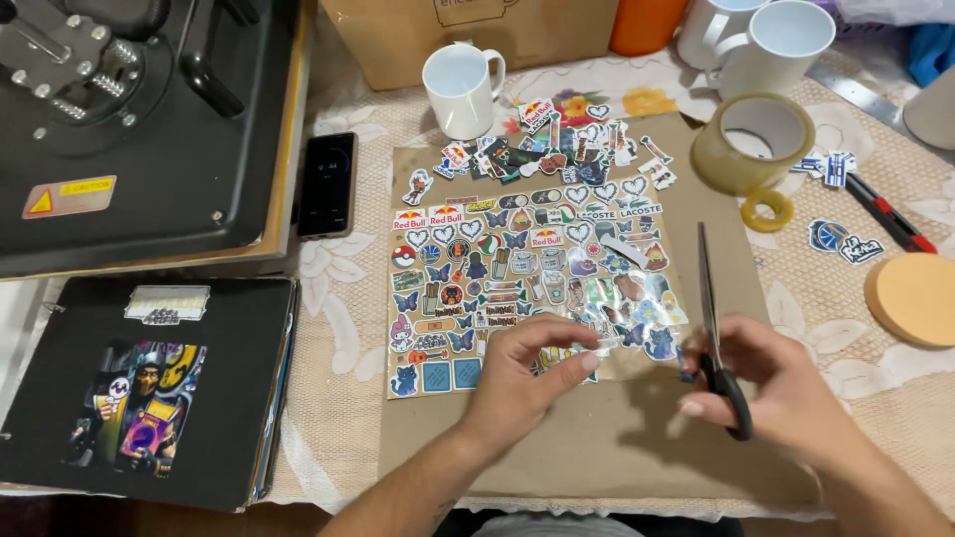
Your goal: Organizing and cutting stickers on a workspace
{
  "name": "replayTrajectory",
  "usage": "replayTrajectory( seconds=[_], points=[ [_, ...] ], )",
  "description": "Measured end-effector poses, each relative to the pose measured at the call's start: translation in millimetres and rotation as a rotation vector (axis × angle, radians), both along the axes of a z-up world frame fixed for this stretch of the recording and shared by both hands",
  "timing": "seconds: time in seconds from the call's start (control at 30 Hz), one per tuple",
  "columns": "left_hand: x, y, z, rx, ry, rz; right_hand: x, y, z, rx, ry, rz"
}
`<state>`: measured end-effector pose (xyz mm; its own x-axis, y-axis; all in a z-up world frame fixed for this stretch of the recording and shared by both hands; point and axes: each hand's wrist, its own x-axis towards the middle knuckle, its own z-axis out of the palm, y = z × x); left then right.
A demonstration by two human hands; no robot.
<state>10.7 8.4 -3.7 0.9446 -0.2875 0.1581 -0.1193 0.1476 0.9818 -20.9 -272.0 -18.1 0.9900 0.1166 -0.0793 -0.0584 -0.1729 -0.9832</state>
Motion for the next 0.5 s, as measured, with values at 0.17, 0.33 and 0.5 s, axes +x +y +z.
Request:
replayTrajectory(
  seconds=[0.17,0.33,0.5],
  points=[
    [31.3,-6.1,-24.6,-0.007,-0.062,0.032,51.4,60.4,-9.2,0.076,-0.241,-0.083],
    [37.8,-1.8,-37.2,-0.073,-0.08,0.066,48.5,71.9,-19.1,0.036,-0.376,-0.246],
    [30.2,-2.4,-28.3,0.051,0.01,0.018,37.0,75.3,-18.2,-0.01,-0.442,-0.109]
  ],
)
